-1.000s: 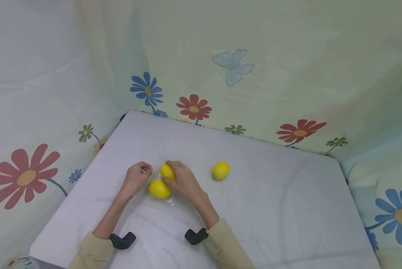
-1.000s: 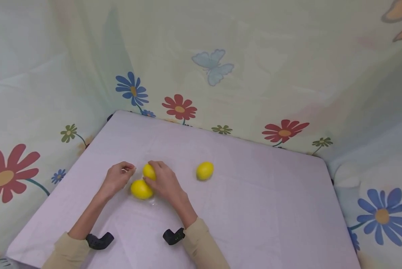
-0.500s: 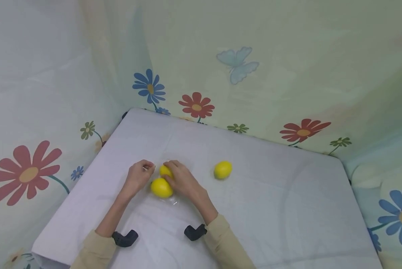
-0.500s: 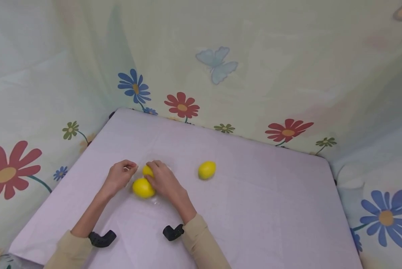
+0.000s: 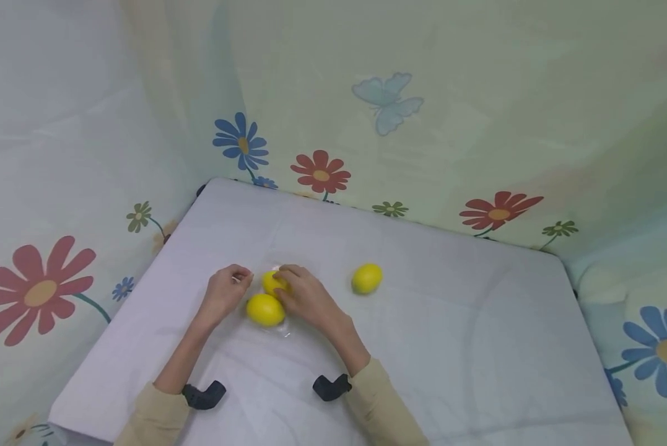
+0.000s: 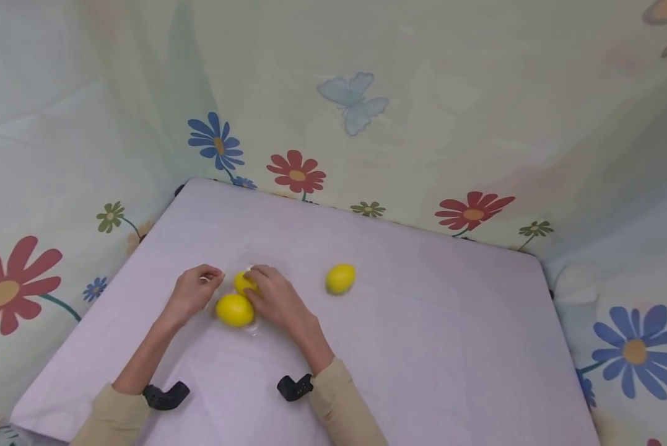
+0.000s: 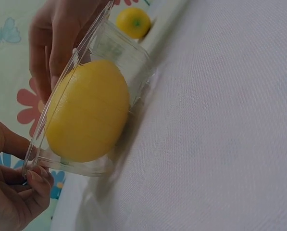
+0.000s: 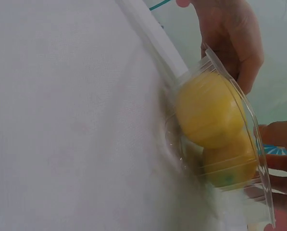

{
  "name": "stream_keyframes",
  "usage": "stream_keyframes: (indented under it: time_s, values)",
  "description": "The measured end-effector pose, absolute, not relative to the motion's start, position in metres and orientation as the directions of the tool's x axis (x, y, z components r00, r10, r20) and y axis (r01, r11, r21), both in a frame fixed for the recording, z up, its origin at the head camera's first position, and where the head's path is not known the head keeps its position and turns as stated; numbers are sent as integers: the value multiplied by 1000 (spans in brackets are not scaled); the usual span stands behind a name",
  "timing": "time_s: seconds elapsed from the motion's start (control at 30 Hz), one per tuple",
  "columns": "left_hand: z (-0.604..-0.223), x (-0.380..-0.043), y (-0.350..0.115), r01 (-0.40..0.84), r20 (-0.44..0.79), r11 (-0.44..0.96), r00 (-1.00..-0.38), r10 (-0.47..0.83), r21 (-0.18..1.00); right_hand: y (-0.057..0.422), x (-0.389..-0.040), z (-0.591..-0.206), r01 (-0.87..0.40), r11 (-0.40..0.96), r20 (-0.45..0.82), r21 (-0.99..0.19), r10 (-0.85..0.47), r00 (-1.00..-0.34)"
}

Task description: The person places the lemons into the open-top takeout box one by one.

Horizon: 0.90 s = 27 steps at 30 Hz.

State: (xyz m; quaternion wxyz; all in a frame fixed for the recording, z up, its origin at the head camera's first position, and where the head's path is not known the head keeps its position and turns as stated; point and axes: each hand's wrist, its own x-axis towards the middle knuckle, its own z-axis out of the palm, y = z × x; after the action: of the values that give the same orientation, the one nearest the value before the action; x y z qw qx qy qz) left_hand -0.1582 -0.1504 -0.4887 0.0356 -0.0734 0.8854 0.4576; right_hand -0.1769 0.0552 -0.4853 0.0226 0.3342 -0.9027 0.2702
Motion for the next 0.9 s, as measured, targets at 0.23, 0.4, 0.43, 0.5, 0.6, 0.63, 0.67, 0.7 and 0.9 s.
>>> stream_keyframes:
  time_s: [0.23, 0.4, 0.43, 0.5, 0.6, 0.63, 0.67, 0.7, 0.9]
  values:
    - [-487, -156, -153, -153, -123, 576, -988, -90, 803, 80, -168, -482, -670, 495, 389, -554, -557, -734]
    - [-485, -156, -152, -152, -122, 575, -988, -90, 804, 102, -165, -483, -681, 442, 488, -584, -479, -730]
    - [-484, -156, -152, -153, -123, 578, -988, -90, 802, 107, -165, -484, -682, 445, 501, -580, -465, -730]
    - [-484, -156, -152, -154, -125, 579, -988, -90, 800, 117, -164, -486, -677, 458, 516, -575, -439, -735]
    - [-483, -156, -151, -152, -123, 581, -988, -89, 799, 133, -165, -489, -668, 494, 540, -556, -396, -743]
    - [-483, -156, -151, -150, -120, 582, -989, -89, 800, 138, -165, -490, -665, 515, 551, -541, -380, -743]
    - [-483, -156, -150, -148, -119, 581, -989, -88, 800, 143, -166, -490, -659, 542, 562, -521, -364, -743]
    - [-483, -156, -150, -146, -118, 582, -989, -87, 800, 147, -167, -490, -655, 570, 575, -496, -349, -739]
    - [-484, -156, -149, -152, -128, 575, -988, -82, 804, 170, -178, -495, -589, 739, 617, -327, -305, -725]
